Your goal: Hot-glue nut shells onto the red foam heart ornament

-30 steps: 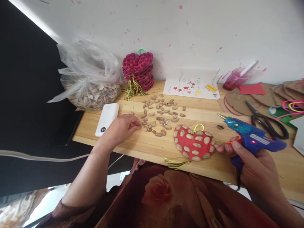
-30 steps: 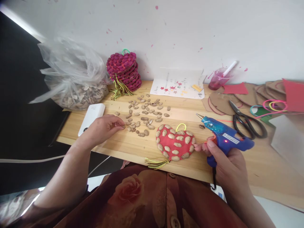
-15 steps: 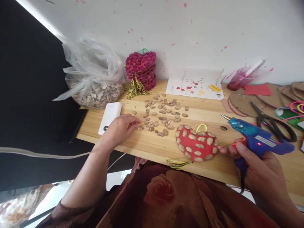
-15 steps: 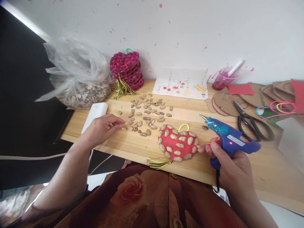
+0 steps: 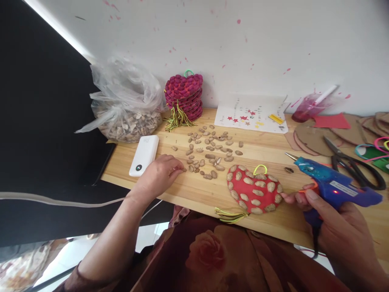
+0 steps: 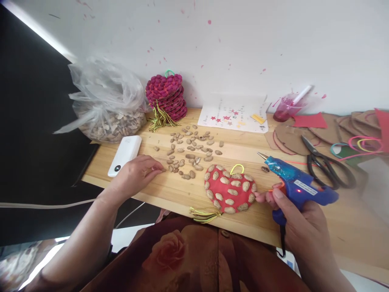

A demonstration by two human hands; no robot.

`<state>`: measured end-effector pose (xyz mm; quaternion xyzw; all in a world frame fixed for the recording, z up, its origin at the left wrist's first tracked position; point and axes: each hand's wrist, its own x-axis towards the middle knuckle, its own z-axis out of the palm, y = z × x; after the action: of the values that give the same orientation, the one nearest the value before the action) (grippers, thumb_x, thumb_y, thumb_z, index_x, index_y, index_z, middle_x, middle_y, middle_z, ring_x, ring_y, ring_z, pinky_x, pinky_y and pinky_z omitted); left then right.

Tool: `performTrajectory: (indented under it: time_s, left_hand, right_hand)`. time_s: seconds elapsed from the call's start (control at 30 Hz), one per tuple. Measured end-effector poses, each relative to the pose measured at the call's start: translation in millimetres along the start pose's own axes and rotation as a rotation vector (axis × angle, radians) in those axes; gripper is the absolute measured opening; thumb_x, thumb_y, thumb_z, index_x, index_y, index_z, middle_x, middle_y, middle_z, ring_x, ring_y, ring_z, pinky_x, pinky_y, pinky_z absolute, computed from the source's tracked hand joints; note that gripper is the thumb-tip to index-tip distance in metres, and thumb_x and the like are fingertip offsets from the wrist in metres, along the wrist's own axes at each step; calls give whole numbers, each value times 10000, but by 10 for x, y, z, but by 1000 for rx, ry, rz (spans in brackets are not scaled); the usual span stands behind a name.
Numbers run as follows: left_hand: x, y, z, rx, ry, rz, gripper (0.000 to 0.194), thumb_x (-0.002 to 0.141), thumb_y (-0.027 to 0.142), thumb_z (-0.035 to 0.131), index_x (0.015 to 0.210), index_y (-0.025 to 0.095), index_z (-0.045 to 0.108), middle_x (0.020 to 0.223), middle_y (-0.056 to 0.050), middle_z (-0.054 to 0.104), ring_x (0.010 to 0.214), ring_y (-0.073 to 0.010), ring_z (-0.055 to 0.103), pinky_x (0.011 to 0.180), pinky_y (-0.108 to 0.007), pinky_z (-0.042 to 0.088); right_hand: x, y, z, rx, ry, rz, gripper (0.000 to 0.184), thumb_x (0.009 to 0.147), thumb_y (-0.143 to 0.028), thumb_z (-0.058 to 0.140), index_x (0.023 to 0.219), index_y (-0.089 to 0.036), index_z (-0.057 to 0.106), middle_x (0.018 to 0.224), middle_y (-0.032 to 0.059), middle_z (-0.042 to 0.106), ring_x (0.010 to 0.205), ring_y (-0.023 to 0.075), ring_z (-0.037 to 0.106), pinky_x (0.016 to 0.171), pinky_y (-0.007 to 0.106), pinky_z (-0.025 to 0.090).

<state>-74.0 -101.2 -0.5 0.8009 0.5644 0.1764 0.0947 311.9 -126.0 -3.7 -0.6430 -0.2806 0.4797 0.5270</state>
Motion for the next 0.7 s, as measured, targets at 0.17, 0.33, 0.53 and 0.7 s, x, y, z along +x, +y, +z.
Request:
performTrajectory:
  time_s: [0.17,0.33,0.53,0.7]
  left_hand:
    - [-8,5,7,25,-12,18,79,929,143,660,913,180,728,898,-39,748,891,-216,700,816,-341,544]
    - [-9,71,-24,-73,-23,24,50,915,173,691,906,194,736,861,-16,736,820,-179,695,745,-293,532]
    - [161,402,-8,-168,-28,175,57,930,178,689,958,207,730,908,-13,726,850,-164,684,776,-286,518]
    - [504,854,150,-144,-104,380,84,956,174,649,934,190,729,867,-29,691,837,-191,656,761,-315,509]
  right_hand:
    - [0,29,-12,11,-35,-21,422,522,-498,979,738,-258,707,636,-3,652,691,230,731,631,292,629]
    - [45,97,-57,20,-66,-60,365,594,-482,958,764,-264,720,638,-9,653,649,209,713,644,302,606]
    - [56,124,-47,74,-154,-119,239,750,-397,888,787,-245,707,666,-22,662,668,199,719,704,330,578]
    - [74,156,-43,73,-180,-194,192,812,-372,832,827,-238,695,656,-35,659,659,205,714,750,371,573]
